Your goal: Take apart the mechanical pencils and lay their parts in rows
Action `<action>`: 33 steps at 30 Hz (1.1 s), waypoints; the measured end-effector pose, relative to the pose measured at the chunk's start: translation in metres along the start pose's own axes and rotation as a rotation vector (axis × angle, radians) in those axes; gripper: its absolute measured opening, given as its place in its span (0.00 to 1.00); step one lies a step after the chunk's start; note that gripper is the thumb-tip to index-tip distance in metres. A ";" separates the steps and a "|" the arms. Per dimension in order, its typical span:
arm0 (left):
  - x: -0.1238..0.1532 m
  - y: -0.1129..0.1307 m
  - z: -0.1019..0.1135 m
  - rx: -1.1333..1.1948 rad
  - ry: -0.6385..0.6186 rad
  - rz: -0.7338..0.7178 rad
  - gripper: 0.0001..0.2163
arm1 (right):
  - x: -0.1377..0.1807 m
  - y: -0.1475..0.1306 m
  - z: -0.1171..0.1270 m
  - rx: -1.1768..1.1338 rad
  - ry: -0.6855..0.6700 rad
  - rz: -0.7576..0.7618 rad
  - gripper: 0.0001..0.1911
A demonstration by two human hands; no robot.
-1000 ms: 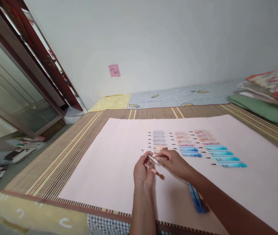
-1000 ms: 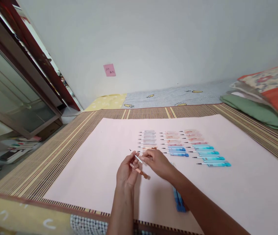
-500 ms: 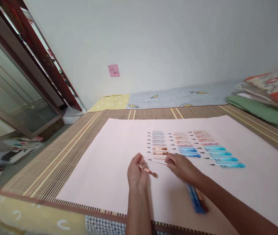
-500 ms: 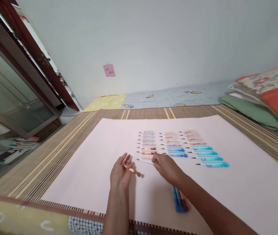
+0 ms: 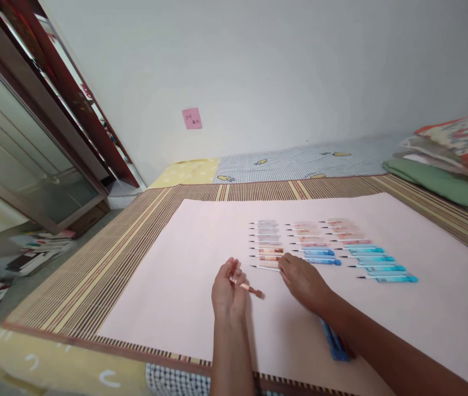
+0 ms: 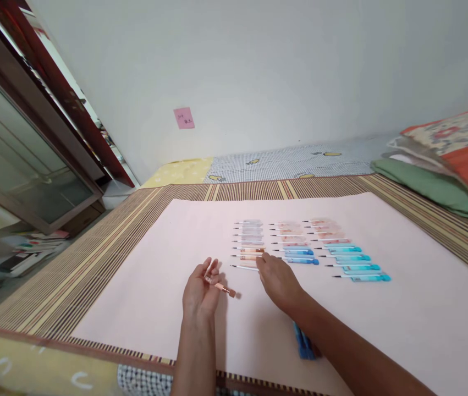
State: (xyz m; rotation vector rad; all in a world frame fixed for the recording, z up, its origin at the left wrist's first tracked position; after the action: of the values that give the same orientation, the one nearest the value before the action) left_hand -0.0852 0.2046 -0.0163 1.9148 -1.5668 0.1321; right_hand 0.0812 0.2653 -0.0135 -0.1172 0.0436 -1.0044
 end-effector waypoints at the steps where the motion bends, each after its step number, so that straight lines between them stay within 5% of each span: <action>1: 0.001 0.000 0.000 0.004 0.004 -0.003 0.05 | -0.001 0.001 0.000 0.010 0.003 -0.003 0.10; 12: -0.003 -0.006 0.000 -0.006 -0.017 -0.007 0.05 | -0.008 0.001 0.005 -0.047 0.026 -0.057 0.09; 18: -0.003 -0.006 -0.001 0.014 -0.045 0.012 0.05 | 0.004 0.025 0.020 -0.222 0.061 -0.157 0.10; 33: -0.004 -0.007 -0.003 0.086 -0.066 0.024 0.08 | -0.003 0.011 0.005 0.044 -0.071 -0.162 0.08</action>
State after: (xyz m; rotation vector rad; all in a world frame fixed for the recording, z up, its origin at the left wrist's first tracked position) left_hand -0.0792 0.2102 -0.0182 1.9846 -1.6525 0.1499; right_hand 0.0892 0.2746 -0.0096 -0.1174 -0.0534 -1.1612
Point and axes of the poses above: each hand's wrist, its own x-axis away from the middle knuckle, its own z-axis out of the back of the hand, y = z × x, the point moved 7 cm from there along -x, towards the middle knuckle, and after that the axes turned 9 degrees about -y, right-handed, at the moved point
